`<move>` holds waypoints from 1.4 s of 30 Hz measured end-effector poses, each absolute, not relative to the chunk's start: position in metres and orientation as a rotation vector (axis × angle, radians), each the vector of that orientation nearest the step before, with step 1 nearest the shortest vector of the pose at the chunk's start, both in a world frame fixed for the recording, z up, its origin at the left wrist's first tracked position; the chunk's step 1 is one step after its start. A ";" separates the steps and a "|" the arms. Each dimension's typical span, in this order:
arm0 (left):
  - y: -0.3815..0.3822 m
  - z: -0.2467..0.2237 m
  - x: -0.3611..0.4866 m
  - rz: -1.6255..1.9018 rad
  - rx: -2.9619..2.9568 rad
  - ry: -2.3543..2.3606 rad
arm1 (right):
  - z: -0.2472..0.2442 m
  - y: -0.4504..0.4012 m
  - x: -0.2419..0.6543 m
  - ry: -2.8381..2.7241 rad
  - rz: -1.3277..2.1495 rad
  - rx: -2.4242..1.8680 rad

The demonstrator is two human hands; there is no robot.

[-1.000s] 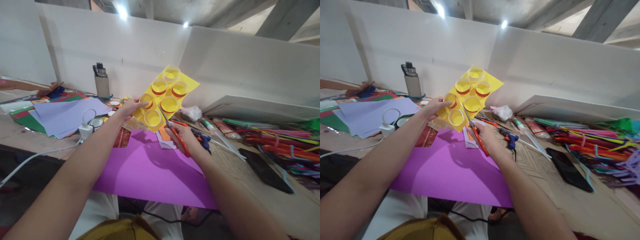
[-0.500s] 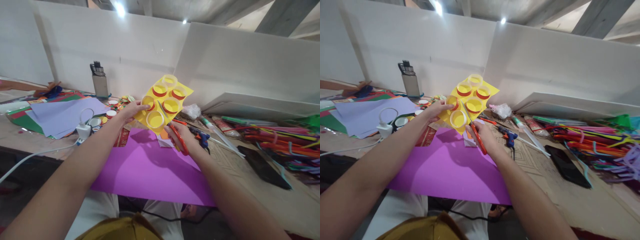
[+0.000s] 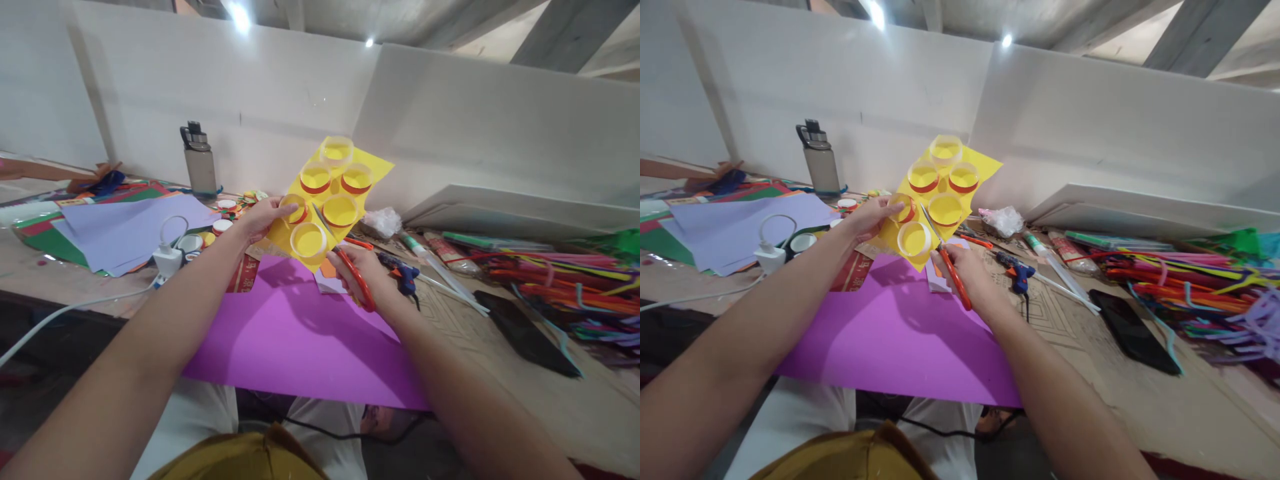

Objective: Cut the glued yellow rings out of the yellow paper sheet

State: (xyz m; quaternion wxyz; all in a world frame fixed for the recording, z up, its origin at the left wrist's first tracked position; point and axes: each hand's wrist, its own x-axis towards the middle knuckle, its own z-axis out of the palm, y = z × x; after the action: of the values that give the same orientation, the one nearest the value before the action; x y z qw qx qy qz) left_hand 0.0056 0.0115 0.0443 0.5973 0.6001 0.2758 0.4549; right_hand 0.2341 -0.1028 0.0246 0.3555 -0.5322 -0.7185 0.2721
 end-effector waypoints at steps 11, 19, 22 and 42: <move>0.011 0.041 0.009 1.095 1.322 0.659 | 0.023 -0.094 0.240 -2.006 0.622 -1.285; 0.014 0.049 0.001 1.407 1.054 0.419 | 0.027 -0.088 0.251 -2.058 0.506 -1.253; 0.010 0.051 0.011 1.472 0.971 0.312 | 0.025 -0.091 0.244 -1.929 0.583 -1.173; -0.039 0.021 0.085 1.263 0.927 0.154 | 0.026 -0.085 0.242 -1.294 0.456 -0.801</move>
State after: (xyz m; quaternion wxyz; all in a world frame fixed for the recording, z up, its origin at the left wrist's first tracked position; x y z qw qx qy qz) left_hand 0.0854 -0.0385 0.0210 0.7058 0.4170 0.0691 0.5684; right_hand 0.2418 -0.0854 0.0264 0.7007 -0.3597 -0.5811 0.2050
